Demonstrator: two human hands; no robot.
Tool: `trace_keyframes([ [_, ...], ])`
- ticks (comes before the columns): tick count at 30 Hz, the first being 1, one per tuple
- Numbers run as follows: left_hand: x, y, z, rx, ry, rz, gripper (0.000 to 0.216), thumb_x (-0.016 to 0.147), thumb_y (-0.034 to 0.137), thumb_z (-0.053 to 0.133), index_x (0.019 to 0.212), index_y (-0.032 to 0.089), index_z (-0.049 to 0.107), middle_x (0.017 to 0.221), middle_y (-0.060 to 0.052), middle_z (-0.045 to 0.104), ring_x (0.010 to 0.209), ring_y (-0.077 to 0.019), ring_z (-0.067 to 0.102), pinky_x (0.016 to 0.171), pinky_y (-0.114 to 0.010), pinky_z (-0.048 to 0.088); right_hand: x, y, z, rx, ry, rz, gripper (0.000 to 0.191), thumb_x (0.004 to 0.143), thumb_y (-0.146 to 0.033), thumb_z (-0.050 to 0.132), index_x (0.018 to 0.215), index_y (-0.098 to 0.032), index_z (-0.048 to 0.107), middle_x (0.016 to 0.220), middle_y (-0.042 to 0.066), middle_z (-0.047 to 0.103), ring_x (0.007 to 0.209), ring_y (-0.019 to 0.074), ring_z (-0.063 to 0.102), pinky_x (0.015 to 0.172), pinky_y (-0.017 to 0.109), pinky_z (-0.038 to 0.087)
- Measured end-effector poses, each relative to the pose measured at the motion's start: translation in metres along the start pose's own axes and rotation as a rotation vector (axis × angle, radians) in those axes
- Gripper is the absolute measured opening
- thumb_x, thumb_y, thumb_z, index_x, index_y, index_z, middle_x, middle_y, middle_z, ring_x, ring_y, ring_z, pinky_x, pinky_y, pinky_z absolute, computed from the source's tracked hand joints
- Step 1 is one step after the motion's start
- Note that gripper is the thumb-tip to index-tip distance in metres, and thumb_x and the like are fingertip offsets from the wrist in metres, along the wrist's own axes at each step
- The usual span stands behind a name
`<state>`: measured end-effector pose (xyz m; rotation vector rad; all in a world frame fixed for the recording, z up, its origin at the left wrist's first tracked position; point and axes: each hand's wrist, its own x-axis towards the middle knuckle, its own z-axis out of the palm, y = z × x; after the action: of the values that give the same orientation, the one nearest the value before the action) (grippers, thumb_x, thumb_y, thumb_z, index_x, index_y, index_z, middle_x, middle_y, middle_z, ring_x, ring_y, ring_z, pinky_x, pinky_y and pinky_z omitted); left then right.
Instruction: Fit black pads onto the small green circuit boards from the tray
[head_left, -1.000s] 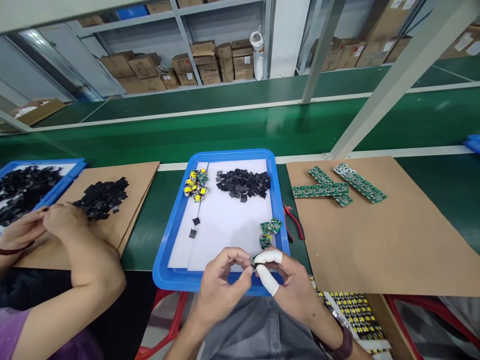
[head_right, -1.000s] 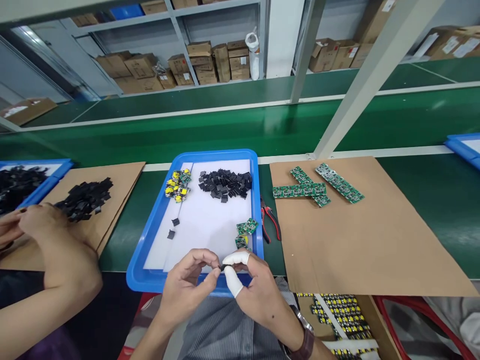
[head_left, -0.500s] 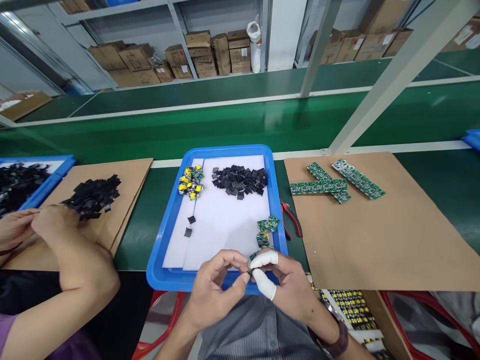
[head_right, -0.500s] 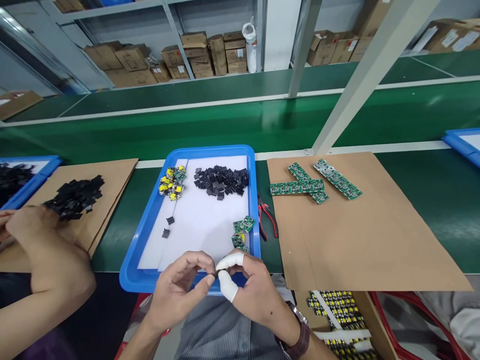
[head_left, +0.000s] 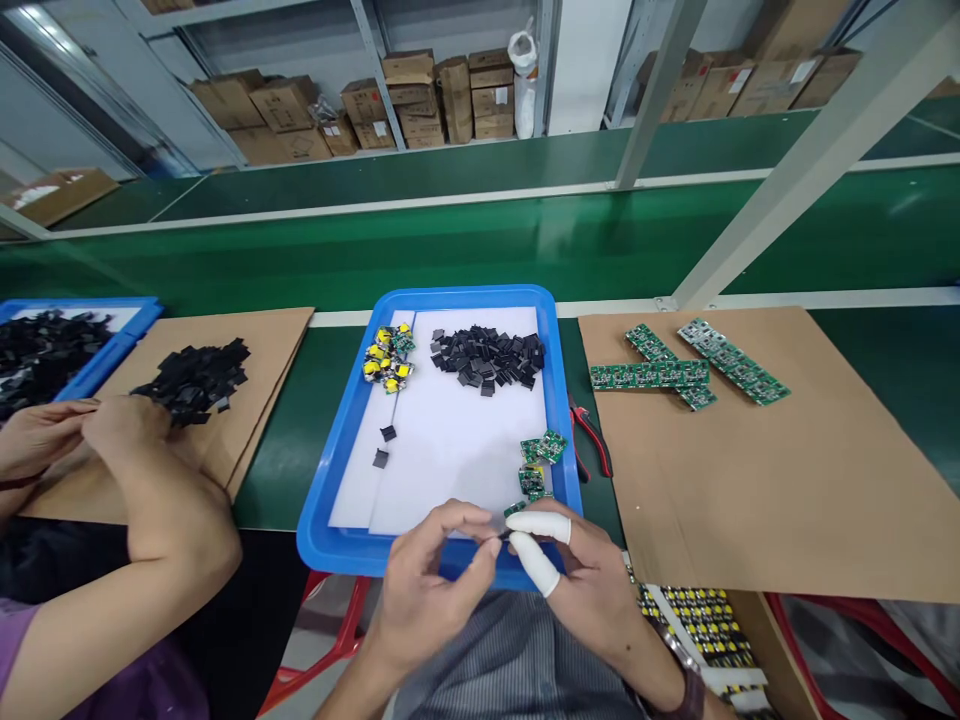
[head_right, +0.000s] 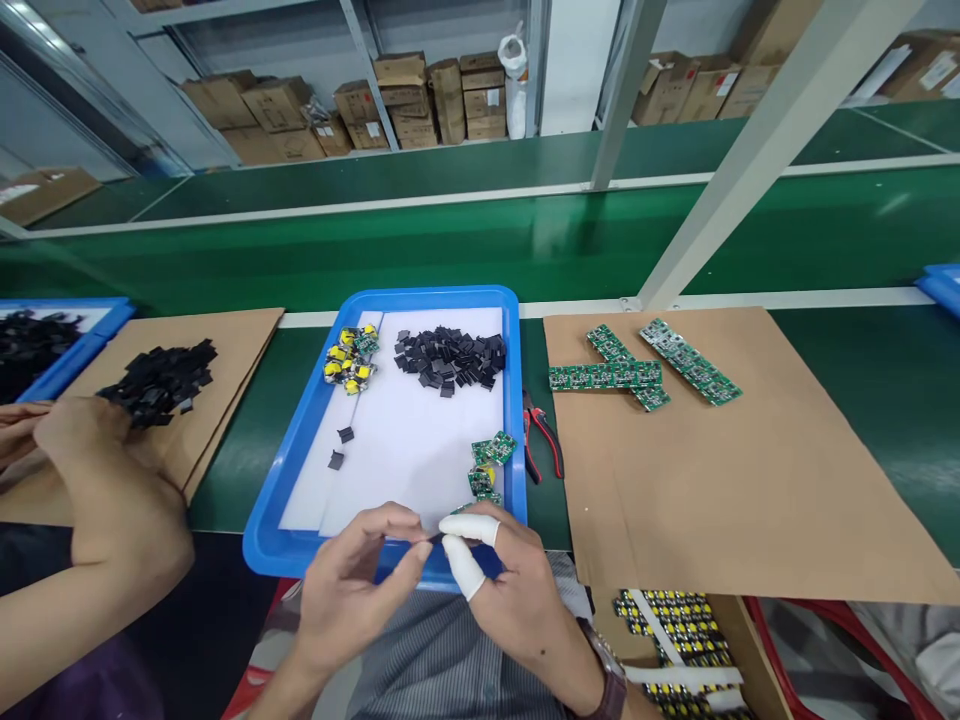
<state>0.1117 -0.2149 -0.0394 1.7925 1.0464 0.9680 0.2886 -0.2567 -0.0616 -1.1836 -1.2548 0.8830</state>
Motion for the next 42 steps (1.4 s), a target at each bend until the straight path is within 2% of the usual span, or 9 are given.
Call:
trace_keyframes([
  [3,0.006,-0.001,-0.01,-0.174,-0.102,-0.205,0.024,0.088,0.012,0.074,0.109,0.024,0.07,0.093,-0.002,0.079,0.087,-0.0168,0.075,0.08,-0.026,0.061,-0.001,0.002,-0.004,0.027,-0.092,0.054,0.026,0.094,-0.011,0.063,0.11,-0.027,0.076,0.1,0.004,0.074,0.088,0.0167,0.072,0.077,0.027,0.057],
  [5,0.01,-0.001,-0.013,-0.207,-0.096,-0.265,0.019,0.086,0.014,0.077,0.103,0.023,0.073,0.091,-0.002,0.08,0.086,-0.0165,0.075,0.079,-0.024,0.061,-0.002,0.003,-0.005,0.049,-0.103,0.092,0.026,0.094,-0.012,0.063,0.111,-0.026,0.077,0.103,0.005,0.075,0.089,0.0174,0.073,0.078,0.027,0.059],
  [10,0.01,0.003,-0.013,-0.194,-0.094,-0.28,0.01,0.085,0.014,0.077,0.092,0.02,0.073,0.086,-0.002,0.077,0.081,-0.0154,0.073,0.076,-0.023,0.06,-0.001,0.003,0.0,0.064,-0.044,0.183,0.018,0.091,-0.014,0.067,0.101,-0.024,0.076,0.097,0.003,0.075,0.085,0.0156,0.074,0.076,0.024,0.061],
  [18,0.002,0.0,-0.003,-0.229,-0.086,-0.296,0.006,0.086,0.018,0.077,0.091,0.018,0.073,0.085,-0.004,0.077,0.08,-0.0169,0.073,0.076,-0.025,0.061,0.0,0.001,0.005,-0.078,-0.02,0.065,0.016,0.09,-0.011,0.064,0.093,-0.024,0.072,0.085,0.0,0.071,0.077,0.0135,0.068,0.072,0.023,0.056],
  [22,0.001,0.0,0.0,-0.203,-0.035,-0.266,0.011,0.085,0.018,0.078,0.095,0.017,0.074,0.086,-0.006,0.078,0.079,-0.0181,0.074,0.076,-0.027,0.063,-0.001,0.003,0.005,-0.045,-0.01,0.086,0.015,0.091,-0.012,0.062,0.095,-0.023,0.07,0.086,0.001,0.07,0.076,0.0146,0.068,0.072,0.025,0.058],
  [29,0.004,0.003,-0.007,-0.167,-0.093,-0.196,0.015,0.088,0.012,0.072,0.1,0.019,0.072,0.09,-0.005,0.078,0.082,-0.0168,0.075,0.079,-0.026,0.063,0.0,0.003,0.0,0.025,-0.093,0.118,0.022,0.092,-0.011,0.06,0.106,-0.025,0.07,0.098,0.004,0.07,0.087,0.0171,0.068,0.081,0.029,0.059],
  [36,0.002,0.003,-0.006,-0.109,-0.11,-0.206,0.011,0.089,0.012,0.069,0.096,0.02,0.069,0.089,-0.003,0.075,0.081,-0.0166,0.072,0.076,-0.027,0.06,0.006,-0.002,-0.001,0.03,-0.118,0.114,0.021,0.089,-0.009,0.06,0.097,-0.023,0.073,0.092,0.003,0.072,0.08,0.0161,0.068,0.072,0.027,0.057],
  [39,-0.003,0.002,0.0,-0.016,-0.06,-0.122,0.019,0.089,0.007,0.067,0.099,0.023,0.064,0.09,-0.001,0.072,0.084,-0.0166,0.07,0.078,-0.029,0.058,0.006,-0.002,0.001,-0.021,-0.1,0.093,0.021,0.087,-0.007,0.061,0.095,-0.023,0.072,0.091,0.003,0.072,0.08,0.016,0.067,0.071,0.027,0.056],
  [42,-0.006,0.005,0.01,0.085,0.01,0.038,0.027,0.086,0.0,0.064,0.098,0.024,0.059,0.088,0.0,0.067,0.082,-0.0161,0.068,0.076,-0.029,0.056,0.005,-0.001,0.001,-0.061,-0.085,0.063,0.021,0.085,-0.007,0.062,0.094,-0.024,0.072,0.087,0.001,0.071,0.079,0.0158,0.067,0.073,0.027,0.055],
])
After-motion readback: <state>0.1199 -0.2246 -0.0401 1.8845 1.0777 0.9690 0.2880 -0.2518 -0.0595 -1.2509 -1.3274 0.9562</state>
